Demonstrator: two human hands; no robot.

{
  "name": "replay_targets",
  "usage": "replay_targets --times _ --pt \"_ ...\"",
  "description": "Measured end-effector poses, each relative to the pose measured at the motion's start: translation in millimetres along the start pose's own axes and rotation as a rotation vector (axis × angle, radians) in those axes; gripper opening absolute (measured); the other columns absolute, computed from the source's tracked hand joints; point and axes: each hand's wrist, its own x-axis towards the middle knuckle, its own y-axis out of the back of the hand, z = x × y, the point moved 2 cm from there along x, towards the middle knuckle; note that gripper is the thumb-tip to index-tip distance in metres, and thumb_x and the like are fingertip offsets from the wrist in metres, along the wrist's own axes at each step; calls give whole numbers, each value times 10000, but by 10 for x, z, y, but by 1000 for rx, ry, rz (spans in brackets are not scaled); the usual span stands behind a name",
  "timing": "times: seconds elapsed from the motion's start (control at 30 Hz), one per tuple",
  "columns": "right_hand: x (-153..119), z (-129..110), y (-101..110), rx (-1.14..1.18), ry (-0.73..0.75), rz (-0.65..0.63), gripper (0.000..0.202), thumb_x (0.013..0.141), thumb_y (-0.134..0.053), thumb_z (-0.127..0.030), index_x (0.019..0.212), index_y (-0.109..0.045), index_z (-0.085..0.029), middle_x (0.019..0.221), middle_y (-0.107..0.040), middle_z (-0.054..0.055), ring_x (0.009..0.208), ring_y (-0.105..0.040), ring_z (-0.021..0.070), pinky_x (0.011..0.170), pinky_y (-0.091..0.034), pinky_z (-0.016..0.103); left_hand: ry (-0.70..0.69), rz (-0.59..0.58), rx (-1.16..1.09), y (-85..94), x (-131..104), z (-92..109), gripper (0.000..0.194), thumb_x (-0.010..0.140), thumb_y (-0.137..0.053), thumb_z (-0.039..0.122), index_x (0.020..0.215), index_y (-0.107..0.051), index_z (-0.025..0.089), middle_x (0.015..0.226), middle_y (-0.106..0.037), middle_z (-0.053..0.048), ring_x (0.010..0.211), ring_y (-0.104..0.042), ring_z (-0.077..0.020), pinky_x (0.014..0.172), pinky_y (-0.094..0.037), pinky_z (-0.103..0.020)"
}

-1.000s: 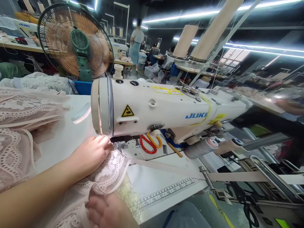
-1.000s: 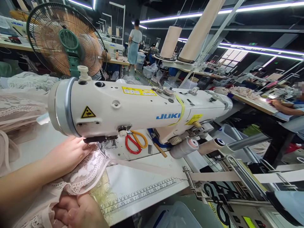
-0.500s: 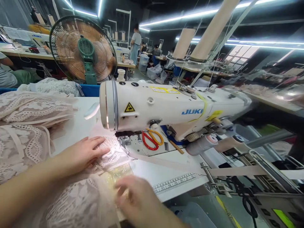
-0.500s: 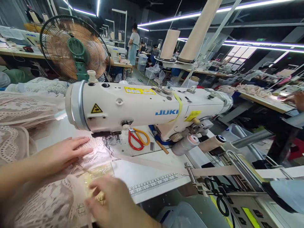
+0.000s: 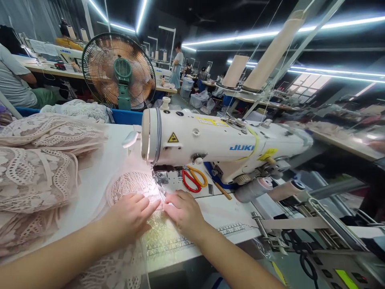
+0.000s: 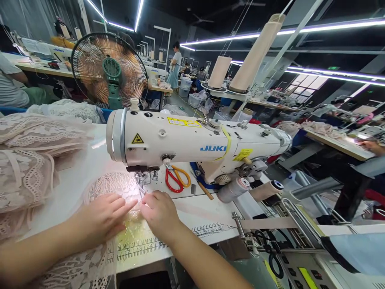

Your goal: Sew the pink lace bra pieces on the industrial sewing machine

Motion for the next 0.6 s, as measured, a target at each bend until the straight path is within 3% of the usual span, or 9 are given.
replay_targets --times 0.1,0.23,0.43,0.6 --pt "-13 -61 -42 27 28 47 151 845 -533 -85 729 -581 -169 792 -624 6 800 -474 155 707 -297 294 -92 130 106 -65 -16 -50 226 914 -460 155 1078 -614 177 737 -603 -34 653 -531 -192 580 -389 -323" --pt "24 -74 -101 25 12 -20 141 824 -532 -68 734 -569 -170 789 -612 0 794 -469 150 699 -291 292 -194 238 1 -54 10 -174 270 960 -389 134 1071 -624 205 1029 -663 -74 894 -584 -196 829 -441 -363" --pt "59 -54 -101 23 -55 -99 106 800 -519 -85 769 -565 -176 799 -580 8 762 -446 156 691 -267 292 -251 183 -128 -30 118 -344 280 966 -400 134 1083 -627 248 1001 -683 -53 945 -606 -188 886 -467 -365" --pt "84 -68 -90 -36 -115 -69 97 808 -520 -140 839 -604 -179 735 -496 18 681 -367 164 619 -226 303 -275 187 -104 -108 160 -500 283 954 -423 125 1094 -646 228 1062 -683 -74 975 -611 -211 902 -469 -392"
